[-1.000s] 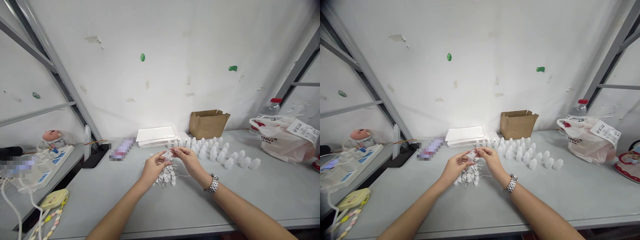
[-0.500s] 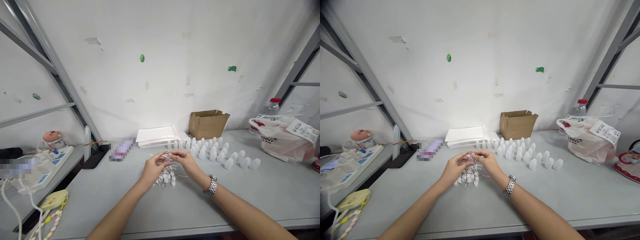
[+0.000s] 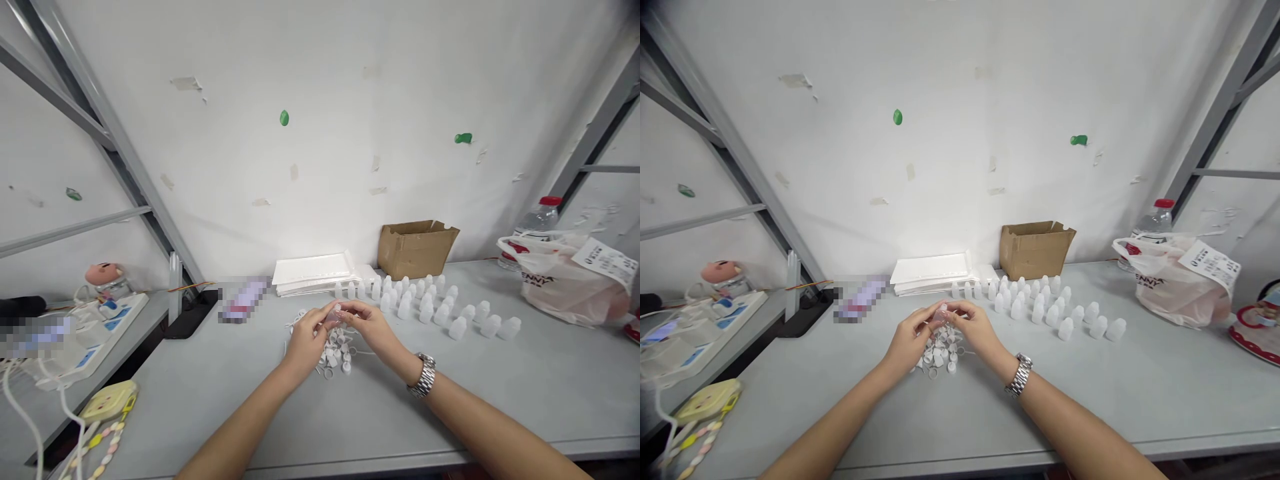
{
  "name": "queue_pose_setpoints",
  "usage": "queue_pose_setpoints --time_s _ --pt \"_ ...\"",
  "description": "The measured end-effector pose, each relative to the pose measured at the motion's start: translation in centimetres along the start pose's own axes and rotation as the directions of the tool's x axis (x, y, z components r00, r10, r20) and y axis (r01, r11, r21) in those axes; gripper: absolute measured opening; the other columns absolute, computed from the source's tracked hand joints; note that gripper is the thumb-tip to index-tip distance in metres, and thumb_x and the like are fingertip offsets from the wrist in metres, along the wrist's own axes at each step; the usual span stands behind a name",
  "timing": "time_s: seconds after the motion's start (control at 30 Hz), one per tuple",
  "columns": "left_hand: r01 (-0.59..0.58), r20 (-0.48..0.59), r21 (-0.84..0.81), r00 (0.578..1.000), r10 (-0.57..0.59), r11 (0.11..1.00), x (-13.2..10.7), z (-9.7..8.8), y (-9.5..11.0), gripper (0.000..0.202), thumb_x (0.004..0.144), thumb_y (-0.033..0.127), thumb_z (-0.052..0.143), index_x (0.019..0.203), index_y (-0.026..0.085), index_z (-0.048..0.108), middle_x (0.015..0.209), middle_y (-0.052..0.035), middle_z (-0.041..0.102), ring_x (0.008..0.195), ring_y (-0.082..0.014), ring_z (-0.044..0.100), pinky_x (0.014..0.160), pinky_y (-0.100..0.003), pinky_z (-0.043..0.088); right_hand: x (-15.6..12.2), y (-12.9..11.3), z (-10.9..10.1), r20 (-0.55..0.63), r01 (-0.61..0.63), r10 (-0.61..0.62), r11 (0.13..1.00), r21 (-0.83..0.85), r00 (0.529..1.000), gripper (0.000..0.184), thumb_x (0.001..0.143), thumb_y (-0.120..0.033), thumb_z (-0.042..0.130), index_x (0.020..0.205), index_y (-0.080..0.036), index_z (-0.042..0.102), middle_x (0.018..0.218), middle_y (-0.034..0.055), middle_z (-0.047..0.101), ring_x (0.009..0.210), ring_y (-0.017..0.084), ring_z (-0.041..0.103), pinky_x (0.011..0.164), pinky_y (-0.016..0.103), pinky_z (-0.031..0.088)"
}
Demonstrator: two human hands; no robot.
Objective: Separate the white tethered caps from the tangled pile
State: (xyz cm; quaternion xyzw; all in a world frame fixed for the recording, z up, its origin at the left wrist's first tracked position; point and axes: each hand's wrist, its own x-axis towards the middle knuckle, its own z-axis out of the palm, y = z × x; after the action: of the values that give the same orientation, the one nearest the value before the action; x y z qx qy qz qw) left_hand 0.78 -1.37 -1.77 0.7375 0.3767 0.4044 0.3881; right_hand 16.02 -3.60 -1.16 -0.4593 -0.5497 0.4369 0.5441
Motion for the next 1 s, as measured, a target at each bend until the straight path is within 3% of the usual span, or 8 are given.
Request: queue_pose_setpoints --time_s 0.1,0.23,0.43,0.6,0.73,0.9,1.0 --pt "0.052 -0.017 -0.094 0.998 -0.054 0.994 0.1 -0.1 0.2 0.037 0.079 0.026 0.047 0.115 0.024 0.056 0.098 -0.0052 0.060 0.082 -0.0158 0.059 0.064 -0.025 0.049 -0.1 -0.4 -0.2 0.003 -0.007 0.007 1.000 -0.011 1.000 0.024 0.074 -0.039 0.057 0.085 -0.020 0.067 0.083 0.0026 0.064 0.075 0.015 0.056 0.070 0.029 0.044" --pt "0.110 -0.024 -0.212 0.993 -0.117 0.971 0.2 -0.1 0.6 0.037 0.078 0.028 0.050 0.114 0.021 0.056 0.086 -0.0034 0.060 0.080 -0.0157 0.058 0.061 -0.024 0.049 0.0 -0.6 -0.5 0.020 -0.001 0.001 1.000 -0.027 1.000 0.022 0.073 -0.036 0.058 0.084 -0.019 0.067 0.080 0.0021 0.063 0.070 0.013 0.055 0.068 0.029 0.045" --pt "0.115 -0.059 -0.256 0.989 -0.134 0.960 0.2 -0.2 0.6 0.040 0.075 0.032 0.054 0.113 0.019 0.057 0.084 -0.0023 0.063 0.075 -0.0140 0.058 0.063 -0.025 0.051 -0.1 -0.2 -0.4 -0.009 0.054 -0.055 0.993 -0.101 0.998 0.019 0.074 -0.033 0.057 0.084 -0.019 0.065 0.083 0.0030 0.062 0.072 0.014 0.055 0.066 0.029 0.045" --pt "0.149 -0.084 -0.283 0.980 -0.180 0.947 0.2 -0.2 0.3 0.047 0.073 0.040 0.057 0.116 0.019 0.055 0.088 -0.0024 0.061 0.063 -0.0112 0.057 0.062 -0.027 0.052 -0.5 0.3 0.0 0.016 0.231 -0.237 0.929 -0.289 0.971 0.012 0.080 -0.026 0.051 0.079 -0.020 0.063 0.076 0.0020 0.058 0.070 0.014 0.053 0.065 0.030 0.044" --pt "0.153 -0.100 -0.316 0.976 -0.193 0.936 0.4 -0.3 0.3 0.045 0.073 0.039 0.059 0.113 0.018 0.057 0.086 -0.0020 0.062 0.069 -0.0123 0.059 0.067 -0.028 0.053 -0.4 0.4 -0.4 0.040 0.347 -0.359 0.858 -0.379 0.932 0.014 0.083 -0.026 0.049 0.080 -0.021 0.062 0.076 0.0026 0.055 0.072 0.015 0.052 0.066 0.030 0.044" --pt "0.176 -0.165 -0.331 0.957 -0.240 0.927 0.6 -0.7 0.6 0.043 0.070 0.033 0.062 0.109 0.016 0.059 0.085 -0.0022 0.065 0.077 -0.0148 0.062 0.070 -0.027 0.053 0.1 0.0 -1.5 -0.120 0.274 -0.346 0.877 -0.395 0.931 0.017 0.083 -0.029 0.050 0.094 -0.022 0.060 0.087 0.0044 0.056 0.077 0.016 0.054 0.072 0.032 0.045" --pt "0.169 -0.158 -0.342 0.959 -0.234 0.924 0.5 -0.6 0.5 0.041 0.068 0.031 0.064 0.106 0.017 0.060 0.081 -0.0010 0.066 0.078 -0.0158 0.063 0.069 -0.028 0.054 -0.1 -0.1 -1.2 -0.110 0.320 -0.388 0.864 -0.388 0.915 0.018 0.084 -0.030 0.049 0.096 -0.023 0.060 0.089 0.0044 0.057 0.080 0.016 0.054 0.073 0.033 0.045"
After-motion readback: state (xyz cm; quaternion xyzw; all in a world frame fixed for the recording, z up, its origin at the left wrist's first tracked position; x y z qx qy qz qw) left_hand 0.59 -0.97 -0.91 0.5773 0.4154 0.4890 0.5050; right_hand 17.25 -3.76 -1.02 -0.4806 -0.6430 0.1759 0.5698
